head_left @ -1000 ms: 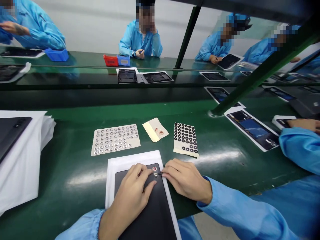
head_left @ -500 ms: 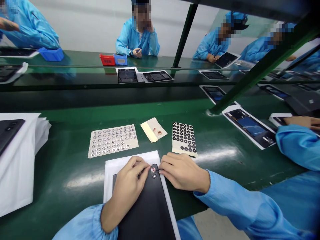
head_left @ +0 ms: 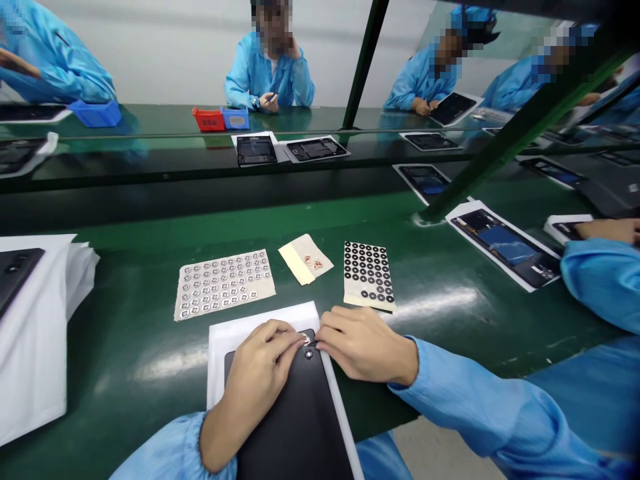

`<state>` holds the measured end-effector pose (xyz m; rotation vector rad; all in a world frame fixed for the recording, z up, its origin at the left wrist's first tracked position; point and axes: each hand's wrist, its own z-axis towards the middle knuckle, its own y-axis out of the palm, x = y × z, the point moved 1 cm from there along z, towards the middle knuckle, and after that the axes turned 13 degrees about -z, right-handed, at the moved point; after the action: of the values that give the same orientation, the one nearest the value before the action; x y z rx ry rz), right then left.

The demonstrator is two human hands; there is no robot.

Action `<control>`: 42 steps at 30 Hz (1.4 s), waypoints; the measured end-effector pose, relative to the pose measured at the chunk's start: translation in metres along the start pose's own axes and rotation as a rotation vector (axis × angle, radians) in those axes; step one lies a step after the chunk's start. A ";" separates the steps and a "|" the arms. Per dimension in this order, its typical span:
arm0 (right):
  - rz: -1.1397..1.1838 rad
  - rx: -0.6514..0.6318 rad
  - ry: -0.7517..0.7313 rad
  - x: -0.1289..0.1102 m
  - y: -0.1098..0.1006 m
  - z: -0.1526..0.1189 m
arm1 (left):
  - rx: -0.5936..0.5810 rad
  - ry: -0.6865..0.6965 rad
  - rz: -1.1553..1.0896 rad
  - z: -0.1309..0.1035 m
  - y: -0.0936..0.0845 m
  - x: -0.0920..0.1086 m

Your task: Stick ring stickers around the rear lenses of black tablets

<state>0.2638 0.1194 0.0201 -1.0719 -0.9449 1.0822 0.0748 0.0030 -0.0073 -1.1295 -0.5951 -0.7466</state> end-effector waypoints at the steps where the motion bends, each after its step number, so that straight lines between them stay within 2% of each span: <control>1: -0.014 0.015 0.001 0.000 0.001 0.000 | 0.000 0.006 0.004 0.000 0.000 0.000; 7: -0.064 0.095 0.066 -0.003 0.003 -0.005 | 0.004 0.017 0.039 -0.001 0.001 0.001; 11: -0.130 0.133 0.016 -0.009 -0.002 -0.008 | 0.009 0.023 0.056 -0.001 0.004 0.003; 18: -0.362 0.319 -0.090 -0.025 -0.001 -0.016 | -0.004 0.063 0.065 -0.001 0.004 0.003; 23: -0.405 0.363 -0.010 -0.037 0.013 -0.024 | -0.022 0.107 0.049 -0.004 0.005 0.000; 26: -0.394 0.373 0.045 -0.040 0.020 -0.025 | -0.047 0.139 0.139 -0.007 0.005 0.002; 28: -0.320 0.363 0.156 -0.033 0.022 -0.026 | -0.097 0.092 0.197 -0.002 0.002 0.003; 31: -0.177 0.287 0.405 -0.010 0.020 -0.035 | -0.214 -0.095 0.173 0.024 -0.009 0.004; 34: -0.200 0.129 0.531 0.016 0.017 -0.054 | -0.172 -0.171 0.229 0.069 -0.017 -0.002; 36: -0.290 0.011 0.540 0.030 0.018 -0.067 | -0.091 -0.138 0.329 0.102 -0.016 -0.010; 38: -0.390 -0.056 0.501 0.039 0.020 -0.078 | -0.066 -0.105 0.371 0.131 -0.010 -0.020; 40: -0.461 -0.063 0.446 0.043 0.023 -0.085 | -0.103 -0.080 0.346 0.153 -0.003 -0.030; 42: -0.483 -0.030 0.404 0.044 0.026 -0.089 | -0.168 -0.066 0.297 0.165 0.001 -0.036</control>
<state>0.3535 0.1482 -0.0220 -0.9702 -0.8326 0.4343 0.0449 0.1677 0.0181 -1.3666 -0.4124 -0.5112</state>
